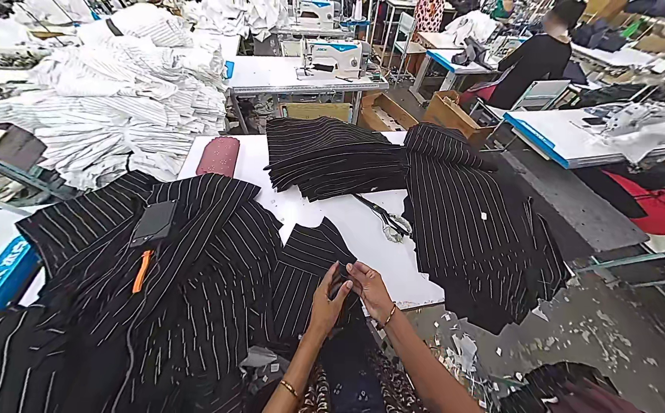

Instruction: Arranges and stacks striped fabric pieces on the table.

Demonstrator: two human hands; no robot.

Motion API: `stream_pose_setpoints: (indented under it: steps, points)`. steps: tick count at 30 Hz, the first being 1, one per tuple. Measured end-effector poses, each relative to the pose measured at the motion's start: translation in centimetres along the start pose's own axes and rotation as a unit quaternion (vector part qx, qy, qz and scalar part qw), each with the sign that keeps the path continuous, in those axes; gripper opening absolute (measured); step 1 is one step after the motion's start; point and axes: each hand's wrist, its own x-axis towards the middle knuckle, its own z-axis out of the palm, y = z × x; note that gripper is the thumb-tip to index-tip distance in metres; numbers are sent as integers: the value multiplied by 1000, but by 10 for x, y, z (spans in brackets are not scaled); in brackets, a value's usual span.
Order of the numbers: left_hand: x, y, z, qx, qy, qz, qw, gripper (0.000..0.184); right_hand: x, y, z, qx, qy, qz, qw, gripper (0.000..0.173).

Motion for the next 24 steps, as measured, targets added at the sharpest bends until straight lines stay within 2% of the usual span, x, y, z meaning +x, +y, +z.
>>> stream_pose_setpoints:
  steps: [5,9,14,18,24]
  points:
    - [-5,-5,-1,8,-14,5,1000,69,-10,-4,3,2,30,16,999,23]
    - [-5,-4,1,9,9,6,1000,70,-17,1,4,22,-6,7,1000,18]
    - [-6,-5,3,27,15,18,999,61,-15,13,6,-6,5,-71,997,10]
    - [-6,-7,5,18,51,64,996,55,-12,10,6,-96,8,-144,985,14]
    - [-8,-1,0,-24,48,57,997,53,-12,3,8,-141,-11,-92,986,21]
